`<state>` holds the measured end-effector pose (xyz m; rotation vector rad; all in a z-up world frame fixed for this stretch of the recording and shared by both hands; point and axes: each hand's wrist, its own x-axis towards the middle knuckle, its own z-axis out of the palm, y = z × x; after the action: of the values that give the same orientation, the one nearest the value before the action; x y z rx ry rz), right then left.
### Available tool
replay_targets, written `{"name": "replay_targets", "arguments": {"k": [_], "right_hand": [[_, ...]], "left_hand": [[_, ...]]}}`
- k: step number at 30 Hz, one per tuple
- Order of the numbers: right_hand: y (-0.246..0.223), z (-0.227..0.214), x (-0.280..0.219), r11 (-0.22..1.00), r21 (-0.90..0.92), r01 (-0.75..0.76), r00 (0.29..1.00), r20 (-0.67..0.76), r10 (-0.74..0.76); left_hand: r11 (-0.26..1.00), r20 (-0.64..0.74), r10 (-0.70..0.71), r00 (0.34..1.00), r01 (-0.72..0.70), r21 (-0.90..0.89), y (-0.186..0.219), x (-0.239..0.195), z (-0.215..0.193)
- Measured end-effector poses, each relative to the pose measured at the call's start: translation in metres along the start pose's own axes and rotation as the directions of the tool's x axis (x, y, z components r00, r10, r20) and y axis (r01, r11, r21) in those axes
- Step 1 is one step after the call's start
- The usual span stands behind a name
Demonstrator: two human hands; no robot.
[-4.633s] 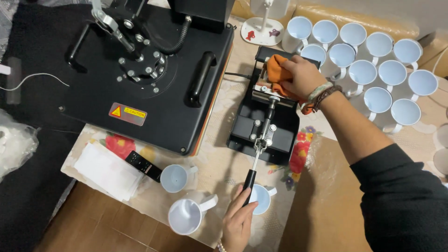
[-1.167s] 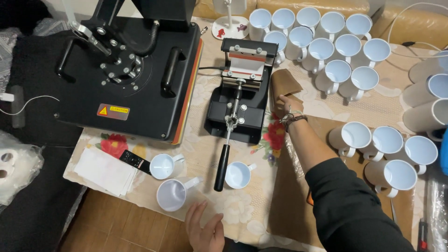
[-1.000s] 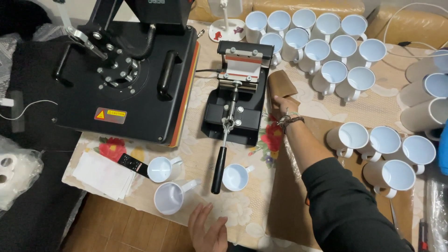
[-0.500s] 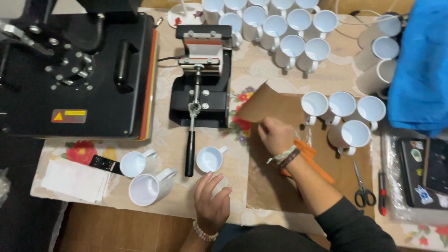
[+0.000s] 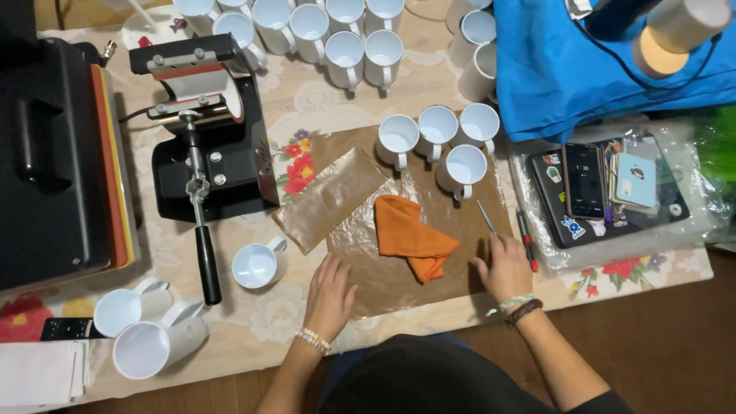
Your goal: Preparing ceramic mugs for heat transfer by cleaning them and applying printed wraps before placing them in a heat press.
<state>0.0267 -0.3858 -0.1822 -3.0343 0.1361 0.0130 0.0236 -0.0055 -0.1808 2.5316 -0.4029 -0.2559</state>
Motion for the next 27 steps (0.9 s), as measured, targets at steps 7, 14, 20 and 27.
{"name": "replay_targets", "arguments": {"k": [7, 14, 20, 27], "right_hand": [[0.03, 0.032, -0.008, 0.978, -0.169, -0.125, 0.957, 0.239, 0.164], [0.053, 0.051, -0.003, 0.981, -0.131, -0.141, 0.963, 0.212, 0.167], [0.048, 0.01, -0.01, 0.967, -0.054, -0.25, 0.902, 0.35, 0.253], [-0.07, -0.176, 0.053, 0.924, 0.382, -0.03, 0.985, 0.168, -0.038]], "left_hand": [[0.983, -0.069, -0.081, 0.994, 0.091, 0.158, -0.012, 0.066, 0.018], [0.98, -0.065, -0.118, 0.991, 0.127, 0.153, -0.031, 0.086, 0.024], [0.98, -0.089, 0.049, 0.995, -0.031, 0.195, -0.04, 0.056, 0.027], [0.968, -0.075, 0.092, 0.993, -0.072, 0.239, -0.041, 0.032, 0.03]]}}
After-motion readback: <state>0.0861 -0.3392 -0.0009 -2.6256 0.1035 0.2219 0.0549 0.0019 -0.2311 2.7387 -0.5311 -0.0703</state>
